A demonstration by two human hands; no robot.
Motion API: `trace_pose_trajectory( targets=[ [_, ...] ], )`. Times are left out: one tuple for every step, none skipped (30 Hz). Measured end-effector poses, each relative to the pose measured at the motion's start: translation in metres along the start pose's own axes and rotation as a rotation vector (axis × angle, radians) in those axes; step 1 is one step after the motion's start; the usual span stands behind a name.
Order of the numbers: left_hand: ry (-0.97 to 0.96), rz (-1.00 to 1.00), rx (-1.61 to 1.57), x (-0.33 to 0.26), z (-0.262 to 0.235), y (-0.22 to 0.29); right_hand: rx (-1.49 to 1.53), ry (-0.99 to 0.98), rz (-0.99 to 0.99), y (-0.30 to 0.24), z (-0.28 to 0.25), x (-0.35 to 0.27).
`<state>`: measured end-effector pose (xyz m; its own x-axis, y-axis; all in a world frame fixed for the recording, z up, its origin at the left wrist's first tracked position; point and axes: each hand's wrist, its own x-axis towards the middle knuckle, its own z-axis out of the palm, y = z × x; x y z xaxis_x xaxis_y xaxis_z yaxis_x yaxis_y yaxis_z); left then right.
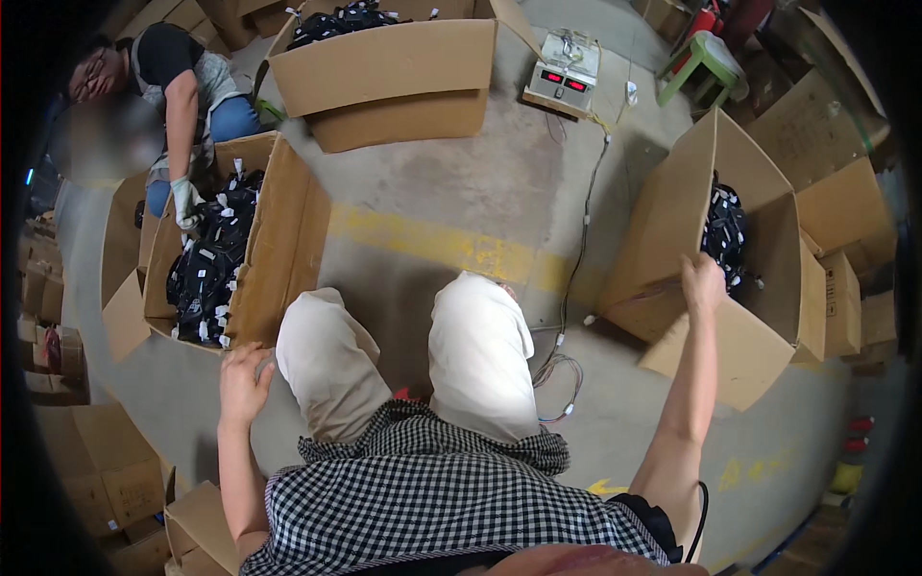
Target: The person tests digital displays by plugging each unit's connector into a power cable by hand, turning on the screen, unplugging it, and placing the display into a cardboard box.
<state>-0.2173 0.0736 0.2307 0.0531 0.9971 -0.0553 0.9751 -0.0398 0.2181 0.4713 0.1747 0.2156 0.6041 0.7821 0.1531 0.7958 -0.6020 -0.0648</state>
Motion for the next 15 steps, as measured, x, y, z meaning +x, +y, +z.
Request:
trace_pose_trajectory(
  targets=[
    [-0.004, 0.004, -0.003, 0.004, 0.0, 0.004, 0.008, -0.038, 0.012, -0.016, -0.002, 0.003],
    [-0.007, 0.006, -0.003, 0.011, -0.002, 0.009, 0.048, -0.026, -0.014, -0.04, -0.007, 0.001],
    [-0.021, 0.023, -0.002, 0.019, -0.004, 0.016, 0.088, -0.041, -0.021, -0.061, -0.005, -0.001],
    [-0.035, 0.042, -0.069, 0.03, -0.005, 0.024, 0.086, 0.016, -0.057, -0.076, 0.004, -0.007],
    [-0.056, 0.063, -0.133, 0.041, -0.005, 0.033, -0.021, -0.048, -0.05, -0.1, 0.006, -0.018],
    [-0.076, 0.083, -0.131, 0.056, -0.011, 0.051, 0.01, -0.081, -0.056, -0.122, -0.004, -0.02],
    [-0.021, 0.162, -0.127, 0.074, -0.018, 0.075, 0.037, -0.115, -0.053, -0.133, -0.015, -0.024],
    [0.035, 0.247, -0.127, 0.096, -0.021, 0.102, 0.102, -0.035, -0.06, -0.136, -0.018, -0.027],
    [0.071, 0.358, -0.139, 0.118, -0.019, 0.128, 0.164, 0.05, -0.069, -0.133, -0.019, -0.03],
    [0.108, 0.468, -0.149, 0.139, -0.013, 0.154, 0.303, 0.247, -0.17, -0.122, -0.012, -0.035],
    [0.106, 0.587, -0.156, 0.159, -0.007, 0.183, 0.431, 0.451, -0.271, -0.11, -0.003, -0.041],
    [0.136, 0.68, -0.146, 0.166, 0.002, 0.199, 0.665, 0.543, -0.311, -0.111, 0.01, -0.061],
    [0.094, 0.729, -0.213, 0.18, 0.011, 0.225, 0.861, 0.505, -0.292, -0.104, 0.011, -0.081],
    [0.049, 0.78, -0.28, 0.191, 0.018, 0.253, 0.927, 0.526, -0.26, -0.095, 0.012, -0.106],
    [-0.034, 0.809, -0.368, 0.202, 0.027, 0.282, 1.193, 0.313, -0.142, -0.085, 0.01, -0.133]
  ],
)
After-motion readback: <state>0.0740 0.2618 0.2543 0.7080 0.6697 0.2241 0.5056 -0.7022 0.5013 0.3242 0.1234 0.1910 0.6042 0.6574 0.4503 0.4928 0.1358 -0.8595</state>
